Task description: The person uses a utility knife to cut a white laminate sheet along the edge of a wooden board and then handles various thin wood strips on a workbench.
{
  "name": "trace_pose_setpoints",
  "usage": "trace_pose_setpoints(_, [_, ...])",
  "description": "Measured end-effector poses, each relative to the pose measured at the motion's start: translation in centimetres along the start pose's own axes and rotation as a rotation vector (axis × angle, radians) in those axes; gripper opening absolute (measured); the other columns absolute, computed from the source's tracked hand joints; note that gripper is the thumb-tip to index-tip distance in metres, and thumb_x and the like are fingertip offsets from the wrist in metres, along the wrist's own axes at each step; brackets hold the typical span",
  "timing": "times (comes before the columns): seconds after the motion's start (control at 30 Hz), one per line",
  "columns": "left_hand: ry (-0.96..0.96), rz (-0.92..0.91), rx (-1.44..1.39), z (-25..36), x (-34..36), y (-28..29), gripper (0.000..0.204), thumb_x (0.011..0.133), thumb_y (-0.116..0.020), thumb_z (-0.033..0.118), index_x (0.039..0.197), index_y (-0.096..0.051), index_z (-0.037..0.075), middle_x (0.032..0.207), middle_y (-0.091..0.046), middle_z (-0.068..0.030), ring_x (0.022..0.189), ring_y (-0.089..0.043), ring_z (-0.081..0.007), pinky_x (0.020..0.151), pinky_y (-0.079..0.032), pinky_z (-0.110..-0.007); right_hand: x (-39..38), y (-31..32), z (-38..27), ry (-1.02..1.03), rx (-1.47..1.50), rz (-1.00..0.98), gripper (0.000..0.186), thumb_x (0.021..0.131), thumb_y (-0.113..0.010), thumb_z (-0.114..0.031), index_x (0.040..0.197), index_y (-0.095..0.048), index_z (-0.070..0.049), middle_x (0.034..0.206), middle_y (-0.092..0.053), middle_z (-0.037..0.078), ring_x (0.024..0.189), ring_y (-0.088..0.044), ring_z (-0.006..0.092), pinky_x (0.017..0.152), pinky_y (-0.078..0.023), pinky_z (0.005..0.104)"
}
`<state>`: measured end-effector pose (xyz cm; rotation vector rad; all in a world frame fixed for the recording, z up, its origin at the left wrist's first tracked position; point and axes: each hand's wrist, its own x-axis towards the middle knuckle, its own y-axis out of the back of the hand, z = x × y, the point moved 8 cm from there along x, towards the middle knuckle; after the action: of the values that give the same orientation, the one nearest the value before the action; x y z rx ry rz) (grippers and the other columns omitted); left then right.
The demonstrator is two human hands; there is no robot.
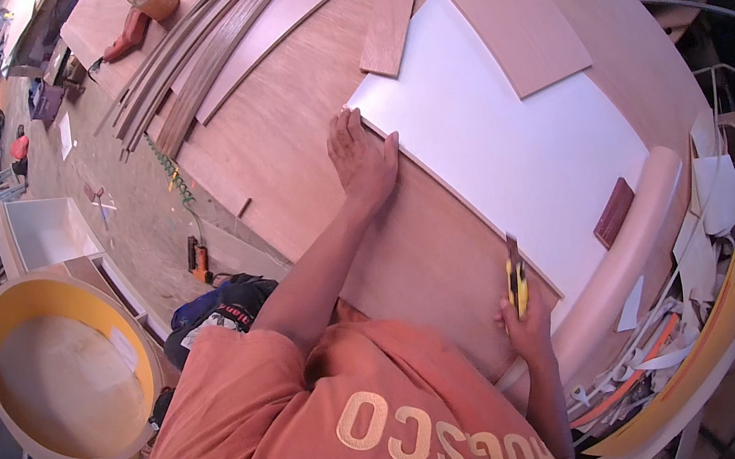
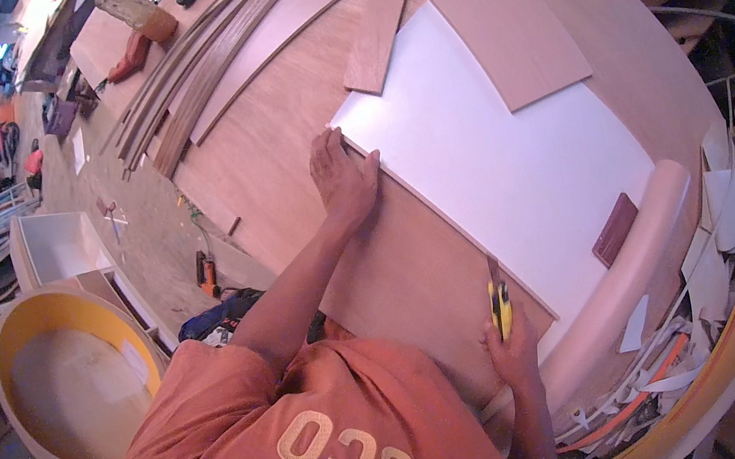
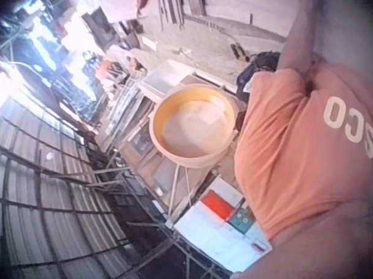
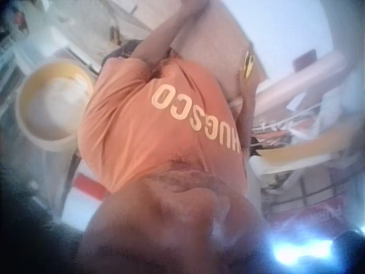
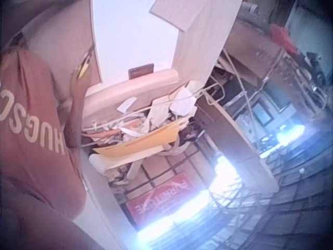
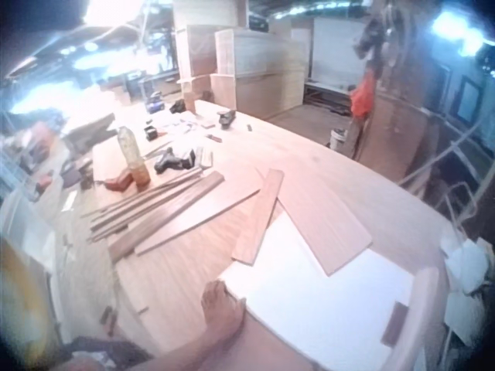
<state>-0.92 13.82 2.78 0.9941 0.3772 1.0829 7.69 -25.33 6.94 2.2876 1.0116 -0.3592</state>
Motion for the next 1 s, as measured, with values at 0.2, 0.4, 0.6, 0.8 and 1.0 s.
trace_pose_setpoints(0.2, [-0.011, 0.003, -0.028, 0.1, -0.5, 0.5, 0.072, 0.096, -0.071, 0.032, 0.150, -0.040, -0.004, 0.160, -0.037, -0.0239, 0.152, -0.030, -0.0379, 0.126, -0.018, -0.051, 12.6, -4.9, -14.5, 0.189, -0.115, -0.138, 0.032, 0.105, -0.058, -0.023, 0.130, -0.054, -0.003, 0.086, -0.069, 0.021, 0.076, -0.072, 0.0385, 0.066, -0.056, 0.0487])
trace_pose_setpoints(0.4, [0.004, 0.008, 0.000, -0.8, -0.3, 0.8, 0.060, 0.097, -0.070, 0.027, 0.146, -0.047, 0.001, 0.153, -0.049, -0.0193, 0.147, -0.042, -0.0342, 0.125, -0.020, -0.055, 21.5, -12.8, -20.9, 0.461, -0.464, -0.266, 0.028, 0.105, -0.058, -0.023, 0.121, -0.054, -0.001, 0.097, -0.069, 0.028, 0.089, -0.069, 0.0505, 0.078, -0.055, 0.0574])
trace_pose_setpoints(0.6, [0.016, -0.016, 0.085, -1.6, -0.7, -0.1, 0.054, 0.098, -0.068, 0.029, 0.144, -0.052, 0.004, 0.155, -0.050, -0.0157, 0.147, -0.044, -0.0320, 0.125, -0.023, -0.053, 23.9, -17.0, -20.9, 0.454, -0.676, -0.392, 0.026, 0.104, -0.058, -0.021, 0.117, -0.051, 0.000, 0.099, -0.068, 0.026, 0.083, -0.072, 0.0460, 0.072, -0.060, 0.0535])
trace_pose_setpoints(0.8, [-0.021, 0.044, 0.113, -1.4, -0.4, 0.3, 0.051, 0.097, -0.069, 0.026, 0.141, -0.055, 0.005, 0.152, -0.054, -0.0151, 0.144, -0.048, -0.0313, 0.124, -0.025, -0.052, 24.3, -18.2, -21.3, 0.471, -0.761, -0.437, 0.022, 0.103, -0.058, -0.019, 0.113, -0.051, 0.000, 0.096, -0.068, 0.024, 0.079, -0.073, 0.0426, 0.066, -0.061, 0.0500])
trace_pose_setpoints(1.0, [-0.001, 0.042, 0.033, -1.6, -0.2, 0.4, 0.048, 0.096, -0.070, 0.023, 0.139, -0.058, 0.006, 0.150, -0.056, -0.0139, 0.142, -0.051, -0.0305, 0.123, -0.026, -0.052, 24.2, -18.5, -21.7, 0.478, -0.817, -0.426, 0.021, 0.102, -0.058, -0.019, 0.111, -0.052, -0.001, 0.095, -0.068, 0.023, 0.079, -0.074, 0.0405, 0.066, -0.062, 0.0475])
